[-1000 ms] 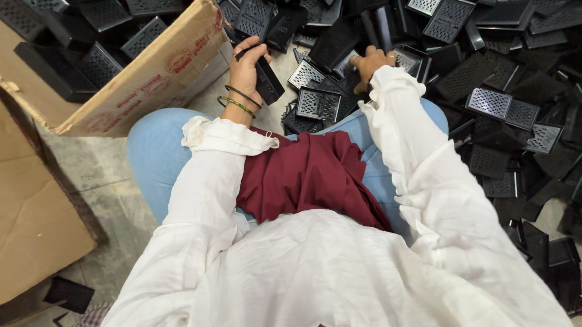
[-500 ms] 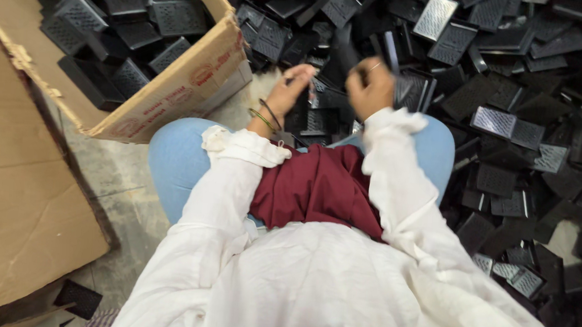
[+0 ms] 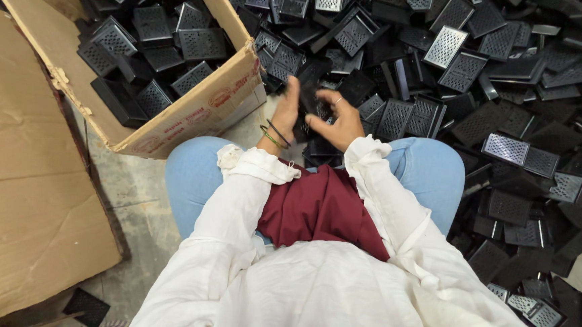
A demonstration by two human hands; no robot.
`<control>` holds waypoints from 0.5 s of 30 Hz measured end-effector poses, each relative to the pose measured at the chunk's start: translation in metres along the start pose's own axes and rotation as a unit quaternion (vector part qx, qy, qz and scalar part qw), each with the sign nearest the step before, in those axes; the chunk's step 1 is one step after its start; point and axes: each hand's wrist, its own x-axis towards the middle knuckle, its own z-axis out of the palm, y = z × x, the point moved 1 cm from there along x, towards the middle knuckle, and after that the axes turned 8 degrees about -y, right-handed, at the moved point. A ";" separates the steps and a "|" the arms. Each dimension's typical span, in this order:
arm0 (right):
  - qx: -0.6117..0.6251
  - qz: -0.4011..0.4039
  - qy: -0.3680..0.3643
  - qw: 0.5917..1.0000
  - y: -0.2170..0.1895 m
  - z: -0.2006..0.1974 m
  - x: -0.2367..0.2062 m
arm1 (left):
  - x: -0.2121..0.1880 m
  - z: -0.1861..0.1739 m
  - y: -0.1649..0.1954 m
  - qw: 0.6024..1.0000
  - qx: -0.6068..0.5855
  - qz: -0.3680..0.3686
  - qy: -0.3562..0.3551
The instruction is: The person sits on the floor and repeatedly picks up small black rectangular components from a pile, turns them over in both hands, and places them into a cardboard box. The task continues with the same repetitive handling of individual items.
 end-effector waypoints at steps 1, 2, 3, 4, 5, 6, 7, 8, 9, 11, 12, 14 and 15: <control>0.059 0.020 0.006 0.998 -0.001 0.003 -0.001 | 0.002 -0.004 0.001 0.998 -0.062 0.002 0.021; 0.118 0.040 0.012 0.992 -0.003 0.006 -0.002 | 0.004 -0.009 0.004 0.991 -0.123 0.006 0.043; 0.177 0.060 0.017 0.982 -0.005 0.009 -0.003 | 0.005 -0.012 0.006 0.981 -0.184 0.009 0.065; 0.170 0.049 0.017 0.984 -0.009 0.013 -0.005 | 0.005 -0.015 0.009 0.981 -0.183 0.017 0.069; 0.163 0.037 0.016 0.986 -0.013 0.017 -0.006 | 0.005 -0.016 0.011 0.980 -0.182 0.026 0.072; 0.156 0.024 0.016 0.987 -0.018 0.022 -0.008 | 0.004 -0.016 0.013 0.980 -0.181 0.035 0.075; 0.130 0.045 0.020 0.990 -0.021 0.026 -0.009 | 0.003 -0.015 0.014 0.984 -0.159 0.032 0.076; 0.104 0.067 0.023 0.992 -0.023 0.029 -0.010 | 0.001 -0.013 0.015 0.987 -0.137 0.027 0.076; 0.078 0.089 0.028 0.993 -0.024 0.031 -0.011 | 0.000 -0.010 0.015 0.990 -0.115 0.022 0.076; 0.097 0.088 0.031 0.991 -0.024 0.035 -0.011 | -0.002 -0.005 0.016 0.992 -0.109 0.019 0.061; 0.106 0.086 0.032 0.990 -0.023 0.036 -0.010 | -0.002 -0.002 0.016 0.993 -0.106 0.019 0.053; 0.167 0.092 0.025 0.981 -0.018 0.038 -0.009 | -0.004 0.001 0.016 0.995 -0.096 0.026 0.032; 0.198 0.096 0.020 0.975 -0.016 0.040 -0.008 | -0.005 0.002 0.016 0.995 -0.091 0.030 0.022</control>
